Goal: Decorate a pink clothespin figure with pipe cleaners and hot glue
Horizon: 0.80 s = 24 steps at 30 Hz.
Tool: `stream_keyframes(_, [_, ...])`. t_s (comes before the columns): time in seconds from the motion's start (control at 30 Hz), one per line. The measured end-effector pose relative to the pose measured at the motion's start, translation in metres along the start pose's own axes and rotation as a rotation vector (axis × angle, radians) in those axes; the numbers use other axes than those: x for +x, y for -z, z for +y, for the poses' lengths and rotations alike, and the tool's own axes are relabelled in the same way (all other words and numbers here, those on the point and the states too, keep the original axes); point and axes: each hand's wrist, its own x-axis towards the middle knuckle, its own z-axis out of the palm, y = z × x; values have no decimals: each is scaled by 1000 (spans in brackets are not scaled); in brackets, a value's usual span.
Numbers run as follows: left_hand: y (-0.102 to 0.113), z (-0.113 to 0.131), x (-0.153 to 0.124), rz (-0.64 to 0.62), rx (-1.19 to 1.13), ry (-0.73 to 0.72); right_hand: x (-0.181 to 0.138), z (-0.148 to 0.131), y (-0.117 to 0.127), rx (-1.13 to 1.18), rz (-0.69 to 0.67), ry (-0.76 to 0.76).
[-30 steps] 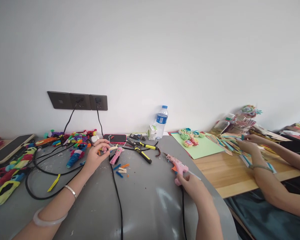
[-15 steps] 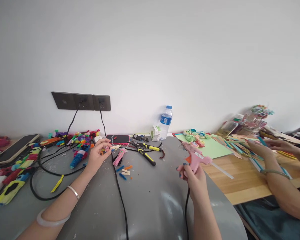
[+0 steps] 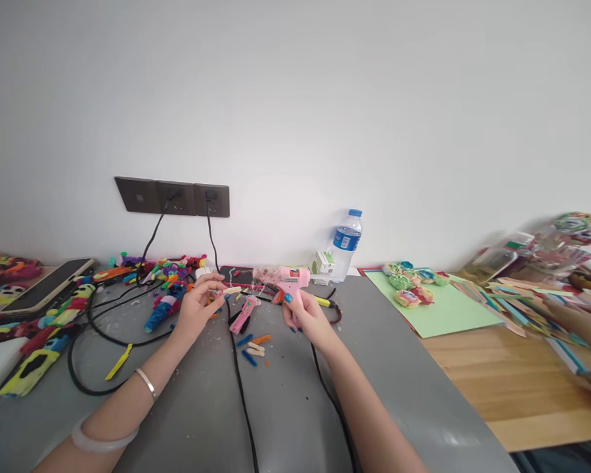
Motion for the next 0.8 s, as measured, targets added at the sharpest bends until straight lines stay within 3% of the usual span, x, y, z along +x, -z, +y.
stream_keyframes(0.27, [-1,5,-2,-39,-2,24,-13,9,-17,-56,-51,-55])
stream_keyframes(0.8, [-3,3,-4,-28,1,11,-14,2,-21,-183,-73,-124])
